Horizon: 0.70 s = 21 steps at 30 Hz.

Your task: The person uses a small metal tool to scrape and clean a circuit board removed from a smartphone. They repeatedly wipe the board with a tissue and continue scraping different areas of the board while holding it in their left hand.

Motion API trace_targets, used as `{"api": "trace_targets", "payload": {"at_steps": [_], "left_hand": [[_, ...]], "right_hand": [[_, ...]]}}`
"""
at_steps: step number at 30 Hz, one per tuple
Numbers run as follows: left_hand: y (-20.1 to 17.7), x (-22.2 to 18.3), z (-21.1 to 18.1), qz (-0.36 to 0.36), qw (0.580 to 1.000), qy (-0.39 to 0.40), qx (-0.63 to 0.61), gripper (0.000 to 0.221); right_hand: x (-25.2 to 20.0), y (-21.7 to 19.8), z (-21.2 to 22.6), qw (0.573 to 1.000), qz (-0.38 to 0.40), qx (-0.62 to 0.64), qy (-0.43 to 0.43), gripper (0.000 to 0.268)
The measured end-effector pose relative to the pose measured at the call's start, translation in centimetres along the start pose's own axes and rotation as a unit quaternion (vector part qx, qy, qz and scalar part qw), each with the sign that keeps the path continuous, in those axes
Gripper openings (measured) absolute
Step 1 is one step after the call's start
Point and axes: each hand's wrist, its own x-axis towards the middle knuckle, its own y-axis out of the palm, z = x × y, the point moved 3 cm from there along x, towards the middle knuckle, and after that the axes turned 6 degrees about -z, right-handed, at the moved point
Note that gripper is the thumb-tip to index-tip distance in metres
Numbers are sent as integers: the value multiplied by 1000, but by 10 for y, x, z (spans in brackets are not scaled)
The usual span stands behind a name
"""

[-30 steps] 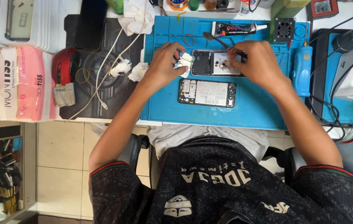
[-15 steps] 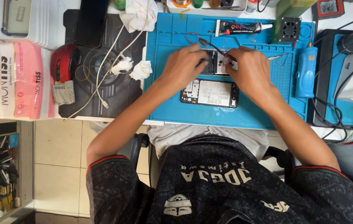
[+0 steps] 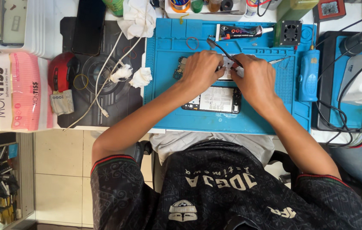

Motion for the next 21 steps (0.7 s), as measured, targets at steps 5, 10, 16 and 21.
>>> {"api": "trace_targets", "payload": {"at_steps": [5, 10, 16, 21], "left_hand": [[-7, -1, -3, -5, 998, -43, -45, 17], [-31, -6, 10, 24, 990, -117, -78, 14], [-72, -25, 46, -58, 994, -93, -19, 13], [-70, -43, 59, -47, 993, -107, 1, 13]], "right_hand": [[2, 1, -3, 1000, 4, 31, -1, 31], [9, 4, -7, 999, 16, 51, -7, 33], [25, 7, -4, 996, 37, 80, -9, 32], [45, 20, 19, 980, 103, 166, -26, 32]]}}
